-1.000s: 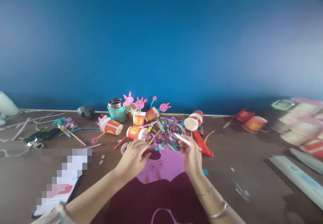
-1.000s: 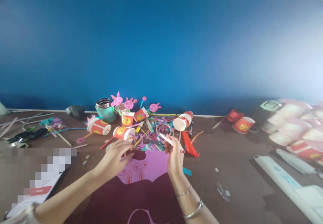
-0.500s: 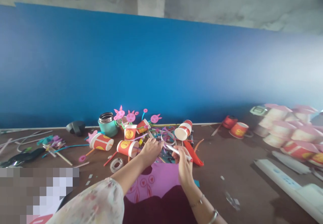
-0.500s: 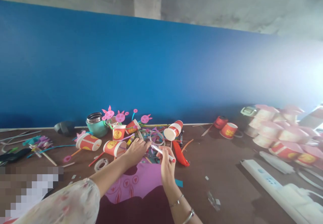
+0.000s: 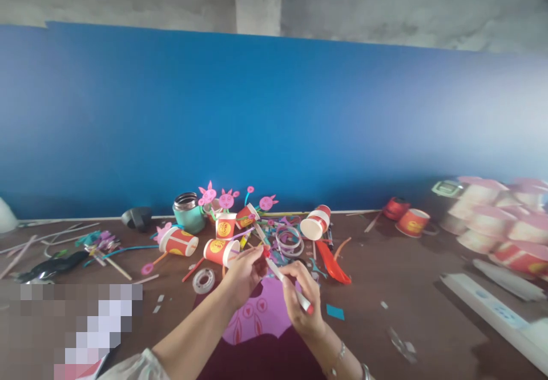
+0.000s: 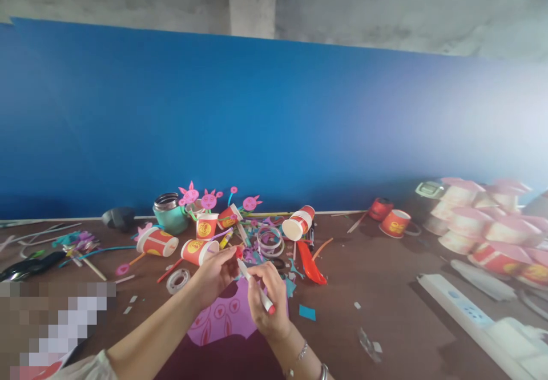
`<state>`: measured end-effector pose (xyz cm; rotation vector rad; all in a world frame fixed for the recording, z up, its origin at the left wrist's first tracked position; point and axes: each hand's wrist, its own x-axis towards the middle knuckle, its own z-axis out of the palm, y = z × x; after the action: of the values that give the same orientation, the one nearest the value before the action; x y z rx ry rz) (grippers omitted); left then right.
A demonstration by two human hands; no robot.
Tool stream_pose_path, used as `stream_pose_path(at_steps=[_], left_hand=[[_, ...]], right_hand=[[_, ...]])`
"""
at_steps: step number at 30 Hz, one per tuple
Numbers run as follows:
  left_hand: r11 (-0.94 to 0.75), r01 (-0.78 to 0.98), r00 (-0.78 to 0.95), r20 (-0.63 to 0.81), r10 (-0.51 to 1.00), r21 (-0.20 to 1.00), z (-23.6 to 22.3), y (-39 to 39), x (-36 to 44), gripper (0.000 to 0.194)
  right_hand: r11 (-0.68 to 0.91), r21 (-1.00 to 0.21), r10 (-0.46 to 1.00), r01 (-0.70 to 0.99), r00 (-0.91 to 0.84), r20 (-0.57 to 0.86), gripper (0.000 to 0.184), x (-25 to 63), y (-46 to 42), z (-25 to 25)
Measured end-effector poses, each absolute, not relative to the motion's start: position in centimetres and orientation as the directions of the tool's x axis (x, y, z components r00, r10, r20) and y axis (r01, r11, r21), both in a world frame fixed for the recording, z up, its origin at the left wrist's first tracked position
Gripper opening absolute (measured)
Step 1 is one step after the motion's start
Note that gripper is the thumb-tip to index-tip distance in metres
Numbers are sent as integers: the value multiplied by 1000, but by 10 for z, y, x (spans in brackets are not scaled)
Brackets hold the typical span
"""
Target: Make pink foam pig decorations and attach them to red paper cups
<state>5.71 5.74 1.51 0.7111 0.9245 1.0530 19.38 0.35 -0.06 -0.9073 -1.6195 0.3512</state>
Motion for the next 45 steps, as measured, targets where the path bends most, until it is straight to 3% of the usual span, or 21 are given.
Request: stream_pose_path(at_steps=[6,12,17,20,28,31,34,36,39,40,43,45], left_hand=[[330,-394,184,-278,943,857,17,55,53,16],[219,-132,328,-166,930,967,30,55,40,31],[32,102,472,-77,878,994,43,62,27,38],[-51,200,523,-63,850,979,45,63,24,41],[-157,329,558,-58,828,931,39,64,30,49],[-169,359,541,-58,839,918,36,64,30,52],[-250,427,454,33,890,869,30,56,19,52],[-310,552,372,104,923,774,26,45,6,42],[-369,708,414,71,908,602,17,23,-13,16],[-409,721,465,47,884,560,13,16,-18,21],[-458,762,534,-46,844,458,3,1,-24,63],[-462,782,539,-79,839,419,-3,-1,-23,74]], right_hand=[[630,-682,722,371,44,691,12,196,5,-1],[558,-765,795,321,56,604,14,193,4,4],[374,-923,912,96,145,384,21,190,6,-1],[301,-951,946,-65,145,290,24,188,9,-6],[276,-942,957,-193,144,252,21,187,14,-12],[285,-945,952,-160,159,260,22,189,16,-10],[266,-952,945,-150,233,228,20,195,22,-8],[227,-969,951,-95,234,200,20,200,26,-7],[205,-968,976,144,42,213,14,200,32,-12],[236,-942,972,239,-48,231,15,198,33,-15],[384,-776,923,501,-238,304,25,187,34,-25],[436,-635,900,638,-287,329,31,178,33,-29]])
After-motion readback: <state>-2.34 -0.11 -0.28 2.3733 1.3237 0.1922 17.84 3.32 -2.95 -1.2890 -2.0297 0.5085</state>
